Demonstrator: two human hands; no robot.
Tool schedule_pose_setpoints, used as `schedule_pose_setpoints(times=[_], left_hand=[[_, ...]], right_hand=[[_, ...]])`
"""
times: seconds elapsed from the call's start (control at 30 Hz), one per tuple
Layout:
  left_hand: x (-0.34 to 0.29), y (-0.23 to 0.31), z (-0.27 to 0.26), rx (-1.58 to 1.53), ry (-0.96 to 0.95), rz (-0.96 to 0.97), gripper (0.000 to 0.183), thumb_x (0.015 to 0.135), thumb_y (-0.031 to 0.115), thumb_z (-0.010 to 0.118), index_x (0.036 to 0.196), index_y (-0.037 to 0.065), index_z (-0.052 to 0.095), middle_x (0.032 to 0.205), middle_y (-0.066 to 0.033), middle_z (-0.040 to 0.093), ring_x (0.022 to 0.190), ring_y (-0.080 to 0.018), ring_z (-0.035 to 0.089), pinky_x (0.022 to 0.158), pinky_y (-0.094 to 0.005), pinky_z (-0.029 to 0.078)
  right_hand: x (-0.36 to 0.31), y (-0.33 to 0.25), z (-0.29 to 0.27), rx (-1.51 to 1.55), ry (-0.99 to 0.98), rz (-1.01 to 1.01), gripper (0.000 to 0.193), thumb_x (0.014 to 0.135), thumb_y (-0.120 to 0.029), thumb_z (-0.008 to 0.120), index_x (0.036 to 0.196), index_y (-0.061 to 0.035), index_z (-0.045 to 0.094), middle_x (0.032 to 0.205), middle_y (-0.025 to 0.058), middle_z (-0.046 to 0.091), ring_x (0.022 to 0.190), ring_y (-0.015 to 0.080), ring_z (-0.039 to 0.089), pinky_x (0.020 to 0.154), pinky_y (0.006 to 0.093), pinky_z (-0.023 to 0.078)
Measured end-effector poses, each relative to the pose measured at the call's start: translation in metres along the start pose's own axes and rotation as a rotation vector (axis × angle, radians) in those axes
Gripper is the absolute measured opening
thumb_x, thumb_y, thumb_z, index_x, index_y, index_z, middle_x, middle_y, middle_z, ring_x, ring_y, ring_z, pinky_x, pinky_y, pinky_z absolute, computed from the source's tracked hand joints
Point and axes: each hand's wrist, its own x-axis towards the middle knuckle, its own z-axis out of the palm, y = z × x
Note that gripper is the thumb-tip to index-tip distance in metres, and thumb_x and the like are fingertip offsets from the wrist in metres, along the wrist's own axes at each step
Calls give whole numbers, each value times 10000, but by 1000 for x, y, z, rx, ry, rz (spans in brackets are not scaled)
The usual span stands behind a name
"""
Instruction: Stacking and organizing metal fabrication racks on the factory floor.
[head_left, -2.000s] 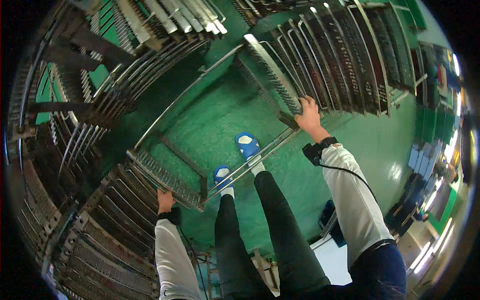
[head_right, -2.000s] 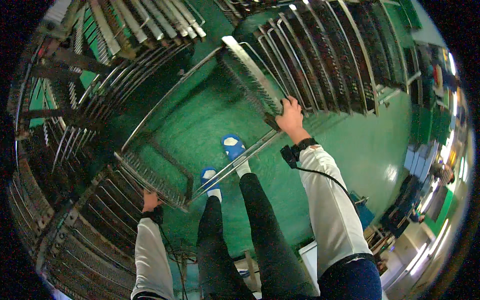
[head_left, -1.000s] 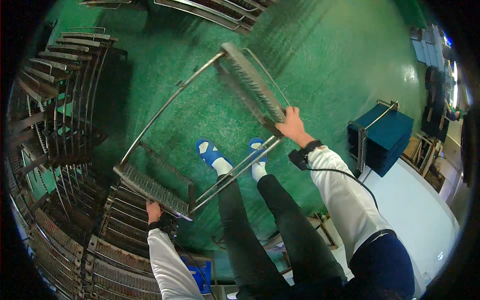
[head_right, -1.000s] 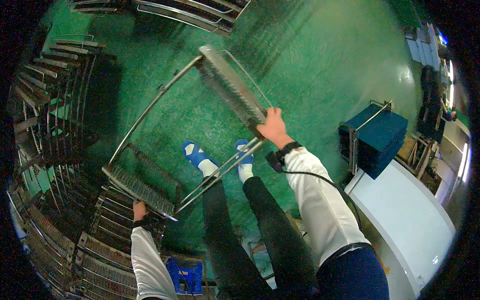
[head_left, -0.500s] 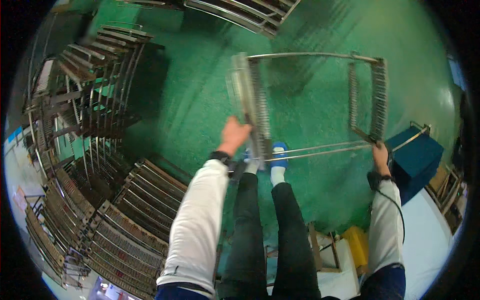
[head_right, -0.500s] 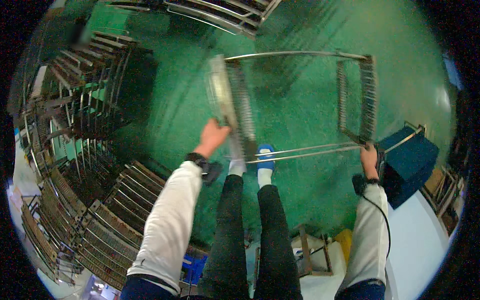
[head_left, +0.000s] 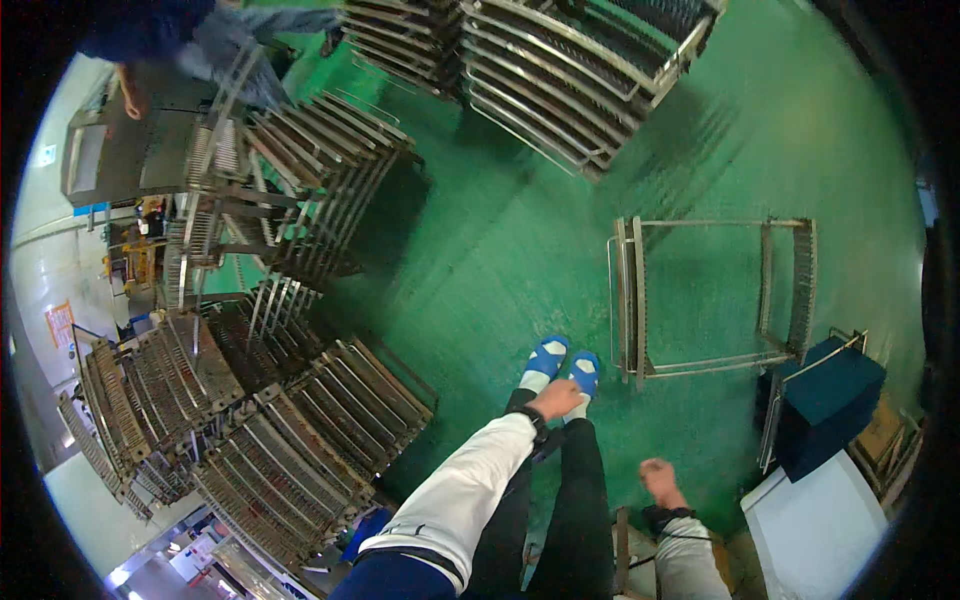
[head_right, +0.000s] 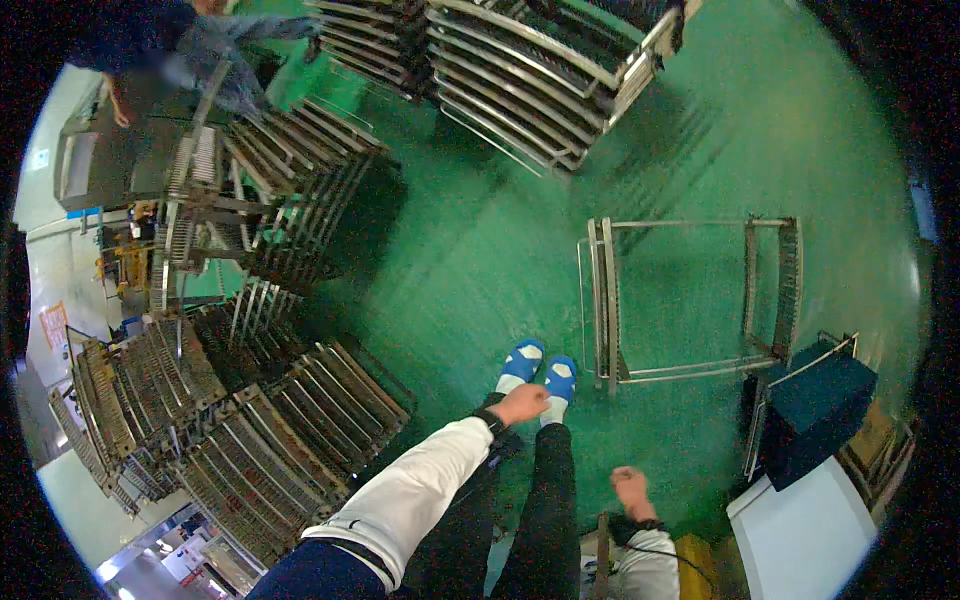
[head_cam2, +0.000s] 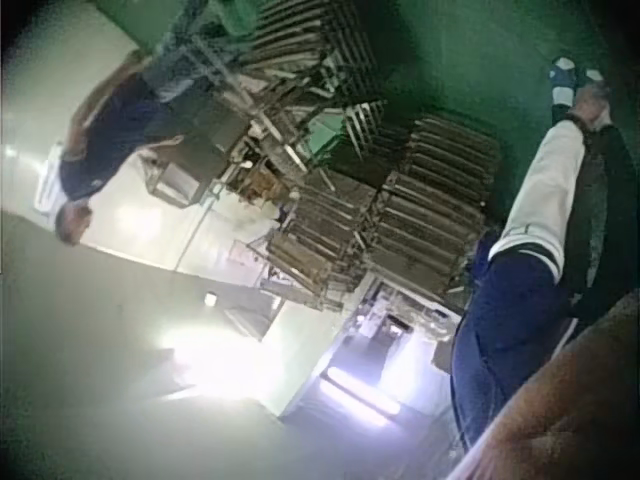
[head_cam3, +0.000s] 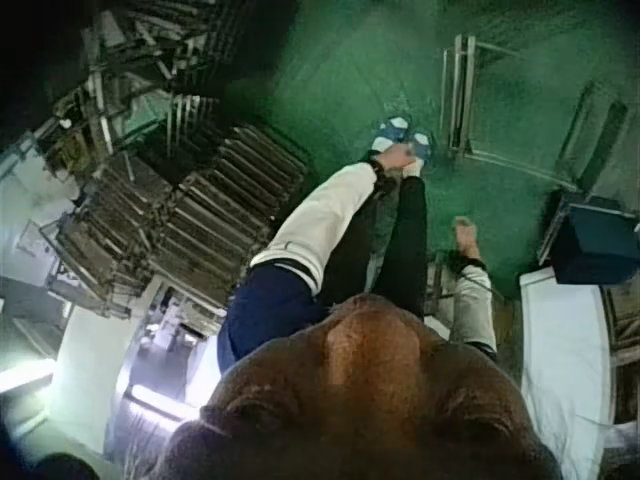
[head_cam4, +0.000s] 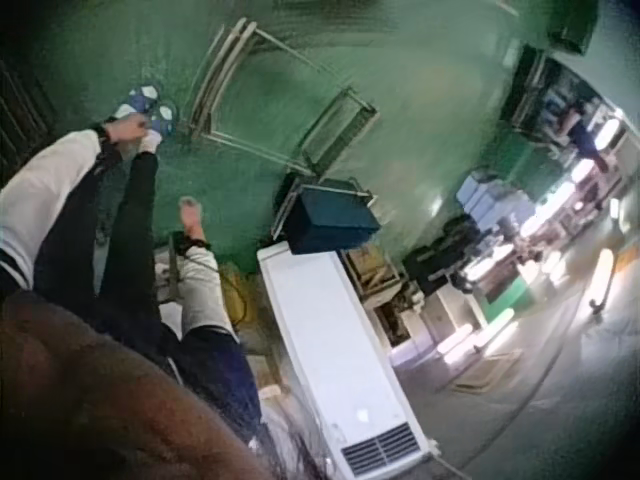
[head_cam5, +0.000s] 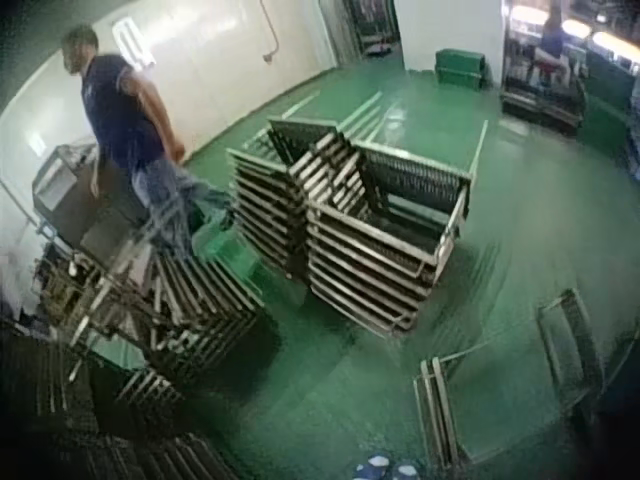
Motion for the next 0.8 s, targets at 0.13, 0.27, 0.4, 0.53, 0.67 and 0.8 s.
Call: schedule_pose_setpoints(times=[0.13,0.27,0.4,0.53,0.67,0.8], left_hand=[[-64,1,-44,13,20,-234,336,806,356,631,904,40,691,915,-198,685,895,-398,641,804,-464,495],[-146,-8,-97,-16,182,-319,329,798,323,621,911,23,699,872,-207,694,851,-364,670,759,-474,508],[-211,8,-133,-387,130,-446,278,843,324,651,847,47,684,665,-79,641,562,-183,589,564,-348,481],[-270,27,-148,-646,206,-451,252,860,299,652,868,49,685,734,-30,645,591,-147,573,536,-304,455],[-311,48,-171,-749,254,-368,236,894,274,625,984,61,669,862,-12,664,675,-119,597,573,-281,482],[-353,54,-197,-884,405,-333,257,899,282,624,1020,59,663,886,-10,669,690,-116,607,599,-270,493]], right_hand=[[-67,-48,19,38,-45,-60,121,849,-128,658,915,-28,676,788,49,669,673,128,595,604,282,488],[-121,-110,15,169,-28,-14,152,863,-173,655,926,-35,658,751,55,658,653,144,617,582,285,495],[-154,-123,-28,168,61,-62,203,877,-201,657,973,-25,628,794,90,662,614,175,619,515,321,497],[-173,-112,-74,132,83,-102,148,866,-146,643,931,-14,625,740,102,645,550,188,582,455,334,447],[-128,-45,-165,91,-79,-224,106,813,-88,648,850,6,619,640,133,584,472,220,520,422,350,411],[-140,-106,-142,282,-102,21,138,757,-103,687,741,7,605,604,158,530,447,255,462,421,414,406]])
